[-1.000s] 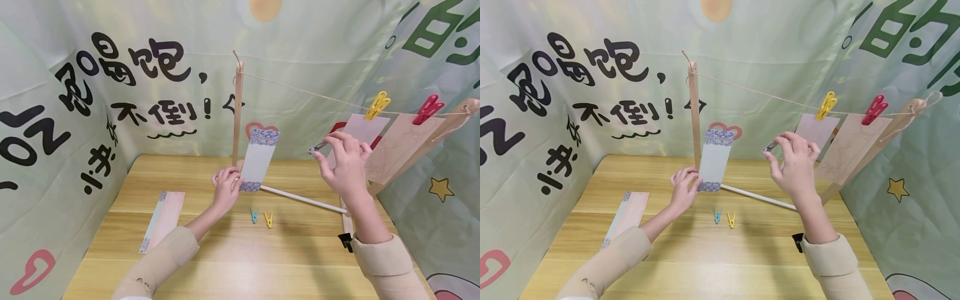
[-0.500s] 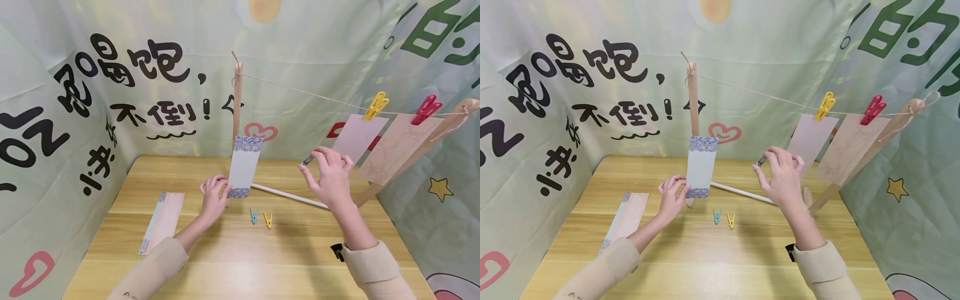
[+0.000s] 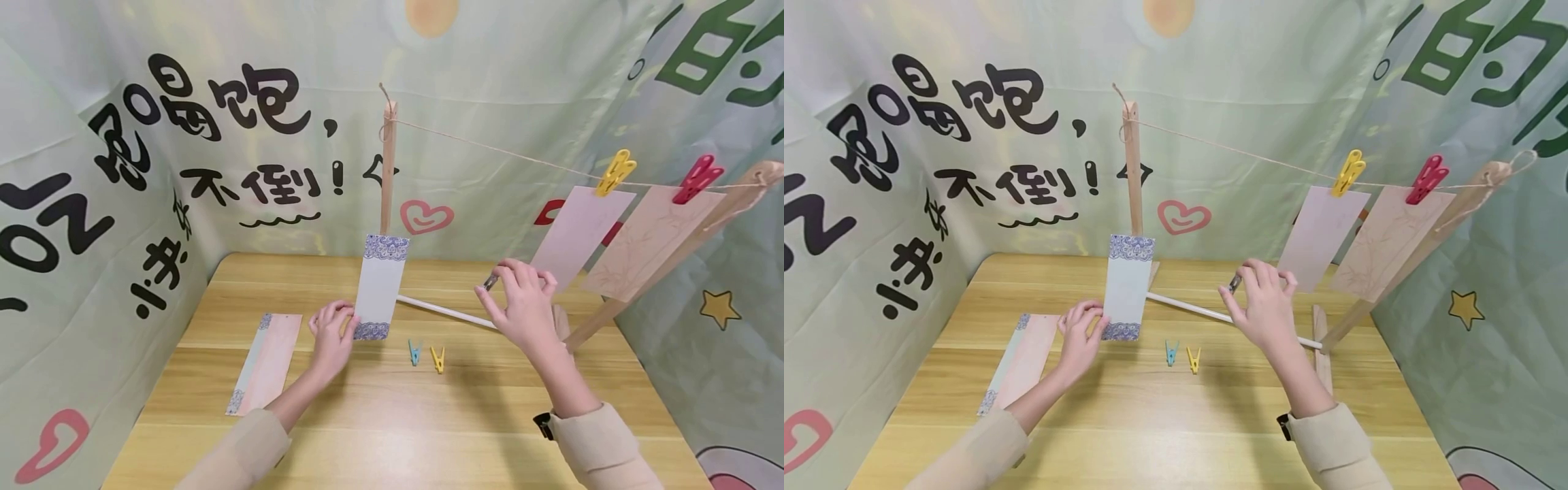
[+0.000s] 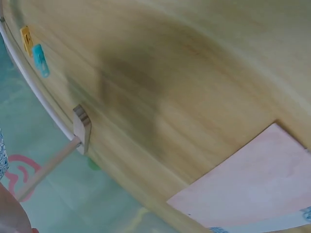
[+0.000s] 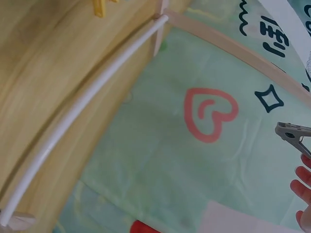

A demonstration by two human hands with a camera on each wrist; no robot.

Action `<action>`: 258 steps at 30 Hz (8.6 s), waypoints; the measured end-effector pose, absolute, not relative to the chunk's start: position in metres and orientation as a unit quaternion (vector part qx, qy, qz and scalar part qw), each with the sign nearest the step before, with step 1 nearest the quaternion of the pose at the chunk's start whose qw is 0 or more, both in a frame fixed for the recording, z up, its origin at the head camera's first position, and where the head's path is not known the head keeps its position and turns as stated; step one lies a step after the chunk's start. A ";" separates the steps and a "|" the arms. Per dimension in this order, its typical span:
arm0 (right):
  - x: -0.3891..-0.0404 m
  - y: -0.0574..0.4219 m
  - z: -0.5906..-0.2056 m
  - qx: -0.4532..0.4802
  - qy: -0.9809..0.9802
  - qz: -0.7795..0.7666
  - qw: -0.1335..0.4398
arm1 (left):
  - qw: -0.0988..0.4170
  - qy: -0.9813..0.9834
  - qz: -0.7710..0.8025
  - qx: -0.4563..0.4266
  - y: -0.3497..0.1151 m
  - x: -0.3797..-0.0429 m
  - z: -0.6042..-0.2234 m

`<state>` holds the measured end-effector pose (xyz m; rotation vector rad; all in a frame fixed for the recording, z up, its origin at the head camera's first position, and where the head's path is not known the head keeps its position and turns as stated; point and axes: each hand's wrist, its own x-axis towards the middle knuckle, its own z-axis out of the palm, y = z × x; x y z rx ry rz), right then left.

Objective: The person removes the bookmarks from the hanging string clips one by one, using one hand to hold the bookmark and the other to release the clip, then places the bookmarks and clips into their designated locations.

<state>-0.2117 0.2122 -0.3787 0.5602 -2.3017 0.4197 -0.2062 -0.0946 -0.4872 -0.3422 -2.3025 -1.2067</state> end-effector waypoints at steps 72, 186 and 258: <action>-0.196 0.212 -0.511 0.093 -0.985 0.112 0.089 | 0.255 -0.880 -0.391 0.084 -0.203 -0.138 -0.571; -0.205 0.190 -0.553 -0.002 -0.999 0.034 -0.011 | 0.043 -0.989 -0.093 0.105 -0.229 -0.140 -0.570; -0.191 0.240 -0.360 0.220 -0.951 0.067 0.205 | 0.120 -0.973 -0.193 -0.037 -0.118 -0.193 -0.511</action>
